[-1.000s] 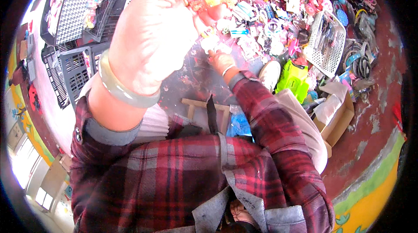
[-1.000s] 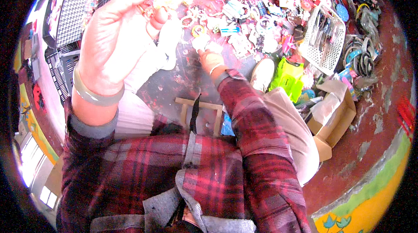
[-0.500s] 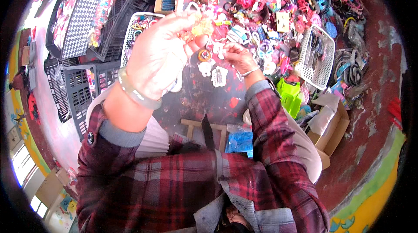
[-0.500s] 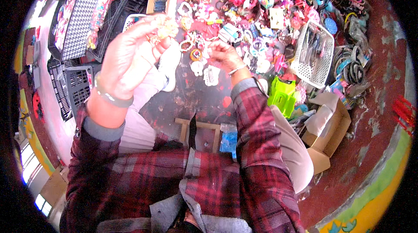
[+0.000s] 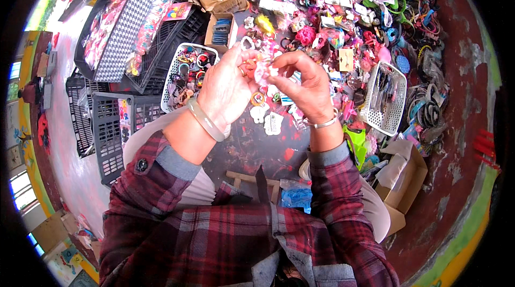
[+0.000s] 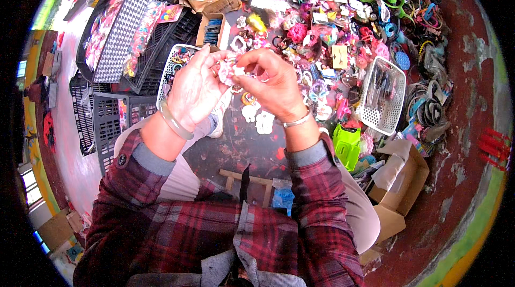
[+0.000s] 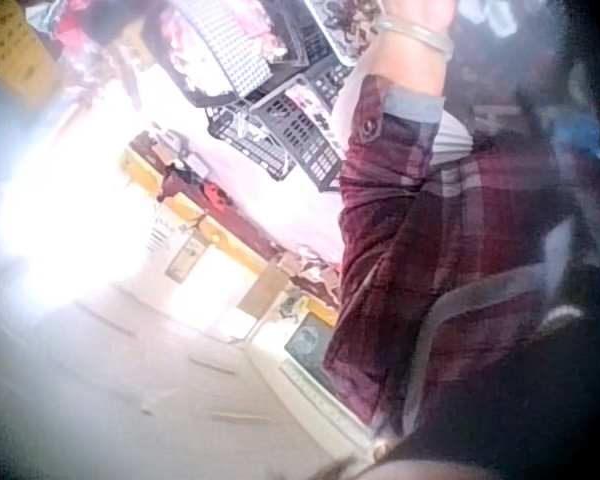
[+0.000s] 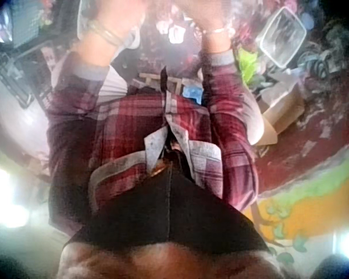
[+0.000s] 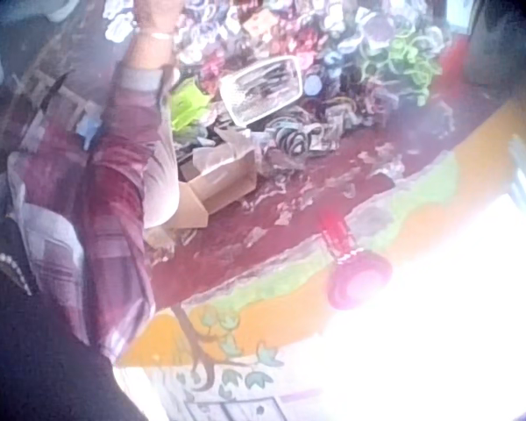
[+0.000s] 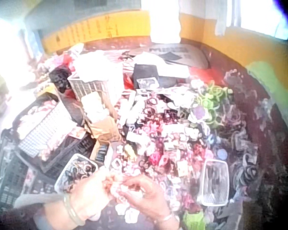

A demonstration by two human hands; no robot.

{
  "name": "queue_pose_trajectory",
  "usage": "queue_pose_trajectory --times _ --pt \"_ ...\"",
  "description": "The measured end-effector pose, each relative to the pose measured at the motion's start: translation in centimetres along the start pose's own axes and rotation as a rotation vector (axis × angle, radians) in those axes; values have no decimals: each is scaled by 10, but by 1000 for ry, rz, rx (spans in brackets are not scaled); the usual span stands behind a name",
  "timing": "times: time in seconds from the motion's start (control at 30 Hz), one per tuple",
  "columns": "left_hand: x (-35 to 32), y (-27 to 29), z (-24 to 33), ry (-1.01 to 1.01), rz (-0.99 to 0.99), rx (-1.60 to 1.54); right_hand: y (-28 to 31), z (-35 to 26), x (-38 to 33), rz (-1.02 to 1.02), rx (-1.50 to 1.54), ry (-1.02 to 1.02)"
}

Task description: The person sits on the floor surrounded by baskets and piles of hair accessories. They pick up various items, including hair clips and scrunchies, and place them into small plastic bags. The person then seals the bags and sets them aside.

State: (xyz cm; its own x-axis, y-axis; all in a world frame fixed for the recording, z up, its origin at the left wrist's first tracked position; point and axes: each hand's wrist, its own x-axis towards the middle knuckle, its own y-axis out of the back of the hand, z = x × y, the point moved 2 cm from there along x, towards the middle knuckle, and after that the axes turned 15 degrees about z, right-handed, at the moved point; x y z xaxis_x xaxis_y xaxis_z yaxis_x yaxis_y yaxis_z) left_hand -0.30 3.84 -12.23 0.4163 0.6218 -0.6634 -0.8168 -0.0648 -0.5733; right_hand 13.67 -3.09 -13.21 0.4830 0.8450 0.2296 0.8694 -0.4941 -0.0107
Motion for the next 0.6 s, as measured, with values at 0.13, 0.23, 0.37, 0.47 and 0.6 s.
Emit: queue_pose_trajectory --times 0.13,0.23,0.37,0.47,0.6 --pt "-4 -3 0 54 -24 7 -10 -7 -1 -33 -103 239" --pt "-9 -6 1 64 36 -13 8 8 6 276 198 -51" --pt "-9 -8 1 10 24 9 83 80 21 589 471 -362" --pt "-6 -5 -4 -33 41 82 142 151 -3 718 447 -567" --pt "-7 -2 -6 -18 32 108 214 266 -79 964 556 -791"
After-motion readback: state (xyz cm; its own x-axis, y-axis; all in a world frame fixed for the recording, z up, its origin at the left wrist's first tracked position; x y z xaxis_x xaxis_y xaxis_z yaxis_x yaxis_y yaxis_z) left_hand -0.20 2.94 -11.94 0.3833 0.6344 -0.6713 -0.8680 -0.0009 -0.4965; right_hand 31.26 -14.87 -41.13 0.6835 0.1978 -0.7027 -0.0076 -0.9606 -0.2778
